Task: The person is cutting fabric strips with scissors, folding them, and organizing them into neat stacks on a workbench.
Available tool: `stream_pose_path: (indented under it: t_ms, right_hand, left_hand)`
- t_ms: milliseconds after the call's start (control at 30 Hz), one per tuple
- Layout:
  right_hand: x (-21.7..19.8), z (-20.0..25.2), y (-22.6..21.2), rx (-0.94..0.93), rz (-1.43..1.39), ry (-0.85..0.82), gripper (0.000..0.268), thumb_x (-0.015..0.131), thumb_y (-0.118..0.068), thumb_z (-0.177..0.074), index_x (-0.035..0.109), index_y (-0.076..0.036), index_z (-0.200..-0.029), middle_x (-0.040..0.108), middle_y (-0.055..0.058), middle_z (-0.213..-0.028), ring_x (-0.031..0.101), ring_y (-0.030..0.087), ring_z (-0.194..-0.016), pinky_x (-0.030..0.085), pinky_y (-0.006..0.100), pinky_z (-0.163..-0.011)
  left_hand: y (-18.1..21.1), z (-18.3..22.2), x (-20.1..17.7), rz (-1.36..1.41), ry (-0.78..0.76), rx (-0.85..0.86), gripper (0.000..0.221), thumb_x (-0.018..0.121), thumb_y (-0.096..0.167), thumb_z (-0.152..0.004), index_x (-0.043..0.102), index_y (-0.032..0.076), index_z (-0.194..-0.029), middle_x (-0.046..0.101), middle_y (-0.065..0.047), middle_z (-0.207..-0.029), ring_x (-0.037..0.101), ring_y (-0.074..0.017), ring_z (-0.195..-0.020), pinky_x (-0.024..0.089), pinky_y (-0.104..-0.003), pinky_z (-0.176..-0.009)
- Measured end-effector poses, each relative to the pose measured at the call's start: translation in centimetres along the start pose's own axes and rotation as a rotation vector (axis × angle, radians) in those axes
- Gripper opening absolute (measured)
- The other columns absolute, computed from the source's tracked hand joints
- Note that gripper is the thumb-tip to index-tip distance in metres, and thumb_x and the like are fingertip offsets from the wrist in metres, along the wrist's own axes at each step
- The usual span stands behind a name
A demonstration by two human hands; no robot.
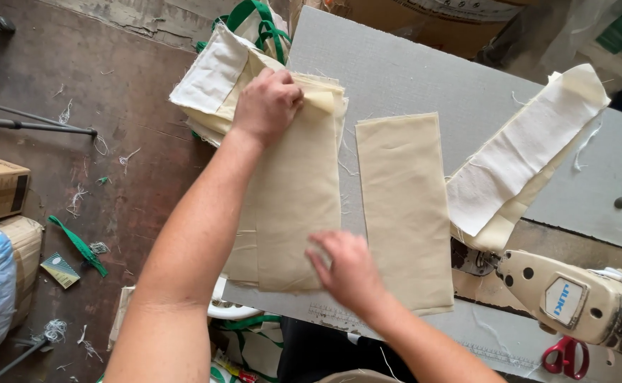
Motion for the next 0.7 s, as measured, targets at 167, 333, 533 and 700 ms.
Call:
stream_pose_path:
  t_ms: [167,333,533,700]
  right_hand:
    - [-3.0,-5.1,3.2,0.140,0.016,0.196,0.020,0.064,-0.023,-0.081,0.066,-0.015,-0.099,0.065,0.002,-0.086,0.065,0.019,-0.073,0.048,0.031,-0.066]
    - [-3.9,-8.1,4.6,0.254,-0.018,0.269,0.021,0.065,-0.025,-0.082,0.066,-0.016,-0.100,0.066,0.002,-0.088,0.066,0.018,-0.074,0.050,0.030,-0.065]
    - [-2.8,-10.1,5.2,0.338,-0.075,0.236,0.023,0.065,-0.024,-0.081,0.066,-0.014,-0.102,0.065,0.006,-0.088,0.066,0.020,-0.073,0.052,0.030,-0.064]
    - [-3.4,-12.1,6.3,0.392,-0.089,0.300,0.024,0.065,-0.024,-0.081,0.066,-0.013,-0.102,0.065,0.007,-0.085,0.065,0.022,-0.070,0.052,0.033,-0.062]
  left_hand:
    - [-0.3,2.2,1.5,-0.063,0.121,-0.165,0.010,0.067,0.026,-0.074,0.061,0.020,-0.070,0.051,0.002,-0.074,0.055,-0.0197,-0.075,0.051,-0.035,-0.056]
    - [-0.2,1.8,0.9,-0.039,0.137,-0.161,0.018,0.068,0.030,-0.076,0.064,0.019,-0.089,0.052,0.003,-0.084,0.055,-0.0175,-0.084,0.050,-0.033,-0.067]
    - [0.1,1.9,1.0,-0.136,0.233,-0.087,0.011,0.065,0.024,-0.078,0.061,0.020,-0.069,0.049,0.004,-0.073,0.052,-0.0159,-0.076,0.046,-0.030,-0.064]
    - [0.7,2.2,1.0,-0.224,0.327,0.032,0.010,0.059,0.020,-0.079,0.054,0.019,-0.070,0.047,0.003,-0.074,0.052,-0.0164,-0.077,0.041,-0.030,-0.060]
Point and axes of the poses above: each hand's wrist, its own z-axis away from the middle knuckle, its own x-axis out of the palm, y = z × x, the point moved 6 cm from there along -z, towards the middle knuckle
